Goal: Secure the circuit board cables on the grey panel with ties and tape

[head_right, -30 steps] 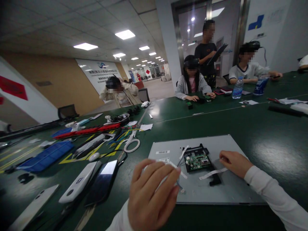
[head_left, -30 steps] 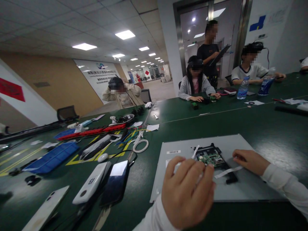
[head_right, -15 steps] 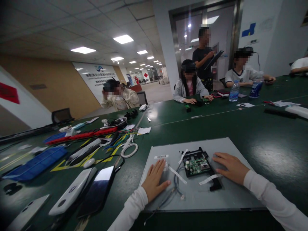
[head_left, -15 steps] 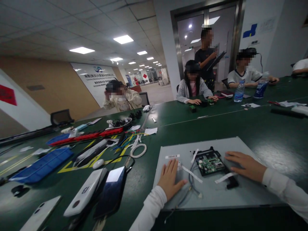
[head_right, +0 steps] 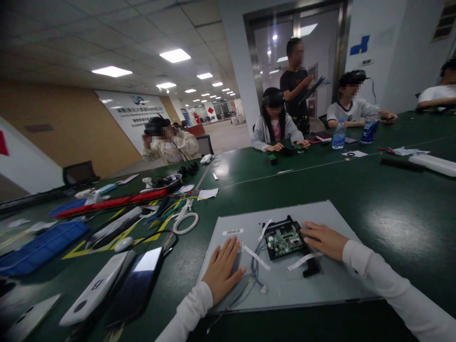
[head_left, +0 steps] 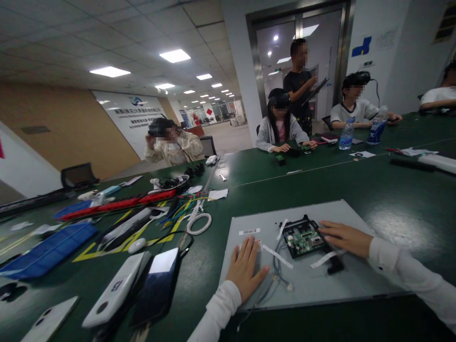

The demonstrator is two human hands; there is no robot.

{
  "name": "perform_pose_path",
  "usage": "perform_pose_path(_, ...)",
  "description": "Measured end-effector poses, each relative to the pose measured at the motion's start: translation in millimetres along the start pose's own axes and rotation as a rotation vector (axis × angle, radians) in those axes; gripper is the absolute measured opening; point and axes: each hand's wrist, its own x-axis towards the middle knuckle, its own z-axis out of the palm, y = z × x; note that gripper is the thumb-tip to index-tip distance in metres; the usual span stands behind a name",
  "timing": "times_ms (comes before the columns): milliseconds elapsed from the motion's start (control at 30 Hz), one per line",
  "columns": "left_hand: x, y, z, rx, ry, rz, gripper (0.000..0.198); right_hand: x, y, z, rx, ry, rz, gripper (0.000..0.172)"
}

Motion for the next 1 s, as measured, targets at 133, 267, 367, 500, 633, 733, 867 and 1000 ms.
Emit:
perform_pose_path(133,-2.9,1.6,-3.5,-0.013,-0.014,-0.02,0.063,2.4,1.2,-3.2,0.037,0.008,-0.029,0.05)
perform_pose_path(267,4.2,9.8,-12.8,-0.025,-0.013,-0.1,0.057,-0.3,0.3,-7.2,0.114,0.09,-0.099,0.041)
perform_pose_path(367,16.8,24.0,-20.1,-0.056,0.006,-0.155,0.056,-3.8,-3.6,-9.1,0.173,0.151,-0.105,0.032)
perform_pose_path(500,33.5,41.2,-22.2,-0.126,-0.047,-0.102,0.068,-9.1,-7.3,-13.1,0.189,0.162,-0.097,0.023)
perform_pose_path(633,39.4,33.6,-16.7,-0.185,-0.064,-0.115,0.066,-13.9,0.6,-19.9,0.184,0.122,-0.106,0.022)
perform_pose_path(733,36.8,18.5,-13.1,-0.225,-0.054,-0.114,0.06,-16.3,9.7,-22.0,0.18,0.063,-0.097,0.022)
perform_pose_path(867,30.2,22.1,-17.7,-0.245,0.012,-0.002,0.055,-18.1,13.4,-20.3,0.145,0.032,-0.119,0.017)
perform_pose_path(1000,23.9,65.4,-26.3,-0.231,0.084,0.28,0.053,-18.8,9.9,-20.4,0.119,0.036,-0.139,0.012)
